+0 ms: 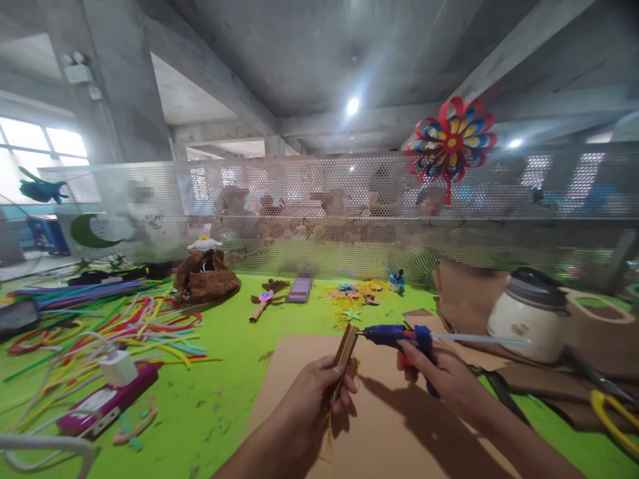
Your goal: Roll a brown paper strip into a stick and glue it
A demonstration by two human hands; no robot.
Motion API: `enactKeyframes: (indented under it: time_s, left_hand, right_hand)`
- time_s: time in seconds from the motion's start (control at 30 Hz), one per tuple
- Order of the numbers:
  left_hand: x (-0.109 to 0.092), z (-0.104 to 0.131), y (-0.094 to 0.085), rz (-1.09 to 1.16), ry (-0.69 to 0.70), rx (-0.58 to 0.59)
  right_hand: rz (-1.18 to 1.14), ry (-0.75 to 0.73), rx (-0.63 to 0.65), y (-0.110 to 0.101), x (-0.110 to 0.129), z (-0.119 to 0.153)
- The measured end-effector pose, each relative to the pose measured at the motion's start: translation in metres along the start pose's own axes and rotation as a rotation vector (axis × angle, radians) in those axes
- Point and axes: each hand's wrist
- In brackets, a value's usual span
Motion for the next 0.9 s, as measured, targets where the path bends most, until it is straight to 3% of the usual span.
enactKeyframes:
  time_s: [0.37, 0.67, 0.9]
  left_hand:
    - [-0.004, 0.001, 0.003, -0.069, 0.006, -0.007]
    - [-0.002, 0.001, 0.000, -0.107, -0.011, -0.015]
    - [-0.003, 0.002, 0.002, -0.117, -0.015, 0.006]
  right_hand:
    - [-0.065, 0.057, -0.035, 0.001, -0.011, -0.003]
    - [-0.016, 0.030, -0.049, 0.003, -0.003, -0.002]
    - [-0.009, 0.088, -0.076, 0.006, -0.001, -0.002]
Point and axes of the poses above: each hand's wrist, its own z-axis away from the middle knuckle, its own y-axis out of the palm, x = y × z, and after that the axes turned 10 degrees about x, right-handed
